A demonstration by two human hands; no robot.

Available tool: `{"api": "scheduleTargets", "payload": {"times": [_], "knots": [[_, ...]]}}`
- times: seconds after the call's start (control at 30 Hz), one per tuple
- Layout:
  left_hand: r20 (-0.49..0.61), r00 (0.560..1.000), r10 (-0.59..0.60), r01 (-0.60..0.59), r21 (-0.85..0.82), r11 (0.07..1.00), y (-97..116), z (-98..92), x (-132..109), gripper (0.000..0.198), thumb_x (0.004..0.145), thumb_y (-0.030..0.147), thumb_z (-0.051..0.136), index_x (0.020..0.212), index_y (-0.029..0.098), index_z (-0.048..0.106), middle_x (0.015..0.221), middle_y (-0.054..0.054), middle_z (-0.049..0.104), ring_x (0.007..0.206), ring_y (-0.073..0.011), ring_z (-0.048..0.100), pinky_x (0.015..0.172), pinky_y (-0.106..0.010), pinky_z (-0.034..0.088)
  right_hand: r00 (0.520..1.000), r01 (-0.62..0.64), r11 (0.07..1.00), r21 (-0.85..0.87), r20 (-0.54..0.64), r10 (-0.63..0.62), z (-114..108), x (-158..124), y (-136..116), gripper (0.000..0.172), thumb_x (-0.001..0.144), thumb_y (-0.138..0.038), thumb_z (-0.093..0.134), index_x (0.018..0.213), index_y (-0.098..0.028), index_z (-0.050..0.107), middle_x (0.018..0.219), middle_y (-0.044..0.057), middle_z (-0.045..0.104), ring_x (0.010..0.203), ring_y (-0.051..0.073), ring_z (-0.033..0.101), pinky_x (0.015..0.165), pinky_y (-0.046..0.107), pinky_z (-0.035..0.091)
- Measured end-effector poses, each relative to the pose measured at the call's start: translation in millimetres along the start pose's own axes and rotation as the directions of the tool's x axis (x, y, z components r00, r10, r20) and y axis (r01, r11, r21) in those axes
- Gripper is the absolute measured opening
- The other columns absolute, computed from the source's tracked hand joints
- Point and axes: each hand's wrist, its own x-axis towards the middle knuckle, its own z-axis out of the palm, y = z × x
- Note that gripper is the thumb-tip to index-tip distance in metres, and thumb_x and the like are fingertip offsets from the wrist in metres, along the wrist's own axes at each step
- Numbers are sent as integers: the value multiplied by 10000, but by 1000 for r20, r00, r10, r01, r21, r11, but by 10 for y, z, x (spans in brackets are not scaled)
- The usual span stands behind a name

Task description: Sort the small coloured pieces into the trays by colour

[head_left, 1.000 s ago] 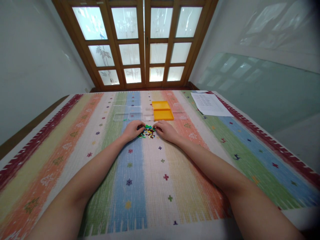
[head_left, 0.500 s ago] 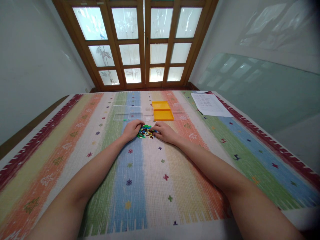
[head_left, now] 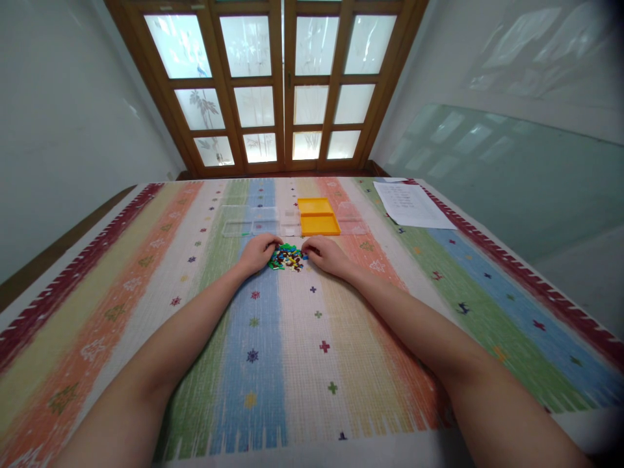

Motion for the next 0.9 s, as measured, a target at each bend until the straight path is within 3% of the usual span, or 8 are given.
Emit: {"api": "scheduleTargets", "payload": {"times": [0.2, 0.4, 0.63, 0.9], "knots": [[-54, 997, -49, 50, 23, 998, -156, -44, 30, 282, 961, 203, 503, 1056, 217, 768, 1050, -56, 776, 1015, -227, 693, 997, -402, 536, 993, 18, 998, -64, 114, -10, -120, -26, -7, 191, 864, -86, 627, 985, -188, 734, 952, 58, 714, 880, 213, 625, 804, 322, 466], [9, 1000, 15, -15, 52, 999, -160, -39, 30, 250, 938, 182, 541, 1032, 209, 771, 1043, -59, 762, 1025, -232, 675, 1012, -409, 518, 979, 62, 993, -102, 200, -40, -179, -40, -83, 118, 945, -149, 651, 1014, -193, 737, 1050, 82, 685, 946, 214, 608, 815, 315, 456], [59, 996, 65, -69, 64, 996, -208, -36, 33, 408, 866, 49, 473, 1082, 201, 784, 1072, -73, 752, 1060, -240, 652, 1028, -412, 493, 985, 38, 998, -52, 171, -28, -138, -39, -105, 88, 936, -137, 642, 998, -182, 685, 991, 69, 673, 908, 205, 580, 789, 298, 427], [80, 995, 59, -64, 63, 996, -153, -63, 38, 226, 898, 136, 567, 968, 196, 773, 1010, -74, 736, 1014, -248, 645, 1010, -417, 485, 993, -4, 1000, -28, 121, 8, -118, -37, -88, 100, 885, -124, 613, 956, -184, 649, 908, 43, 663, 814, 184, 543, 740, 279, 387]]}}
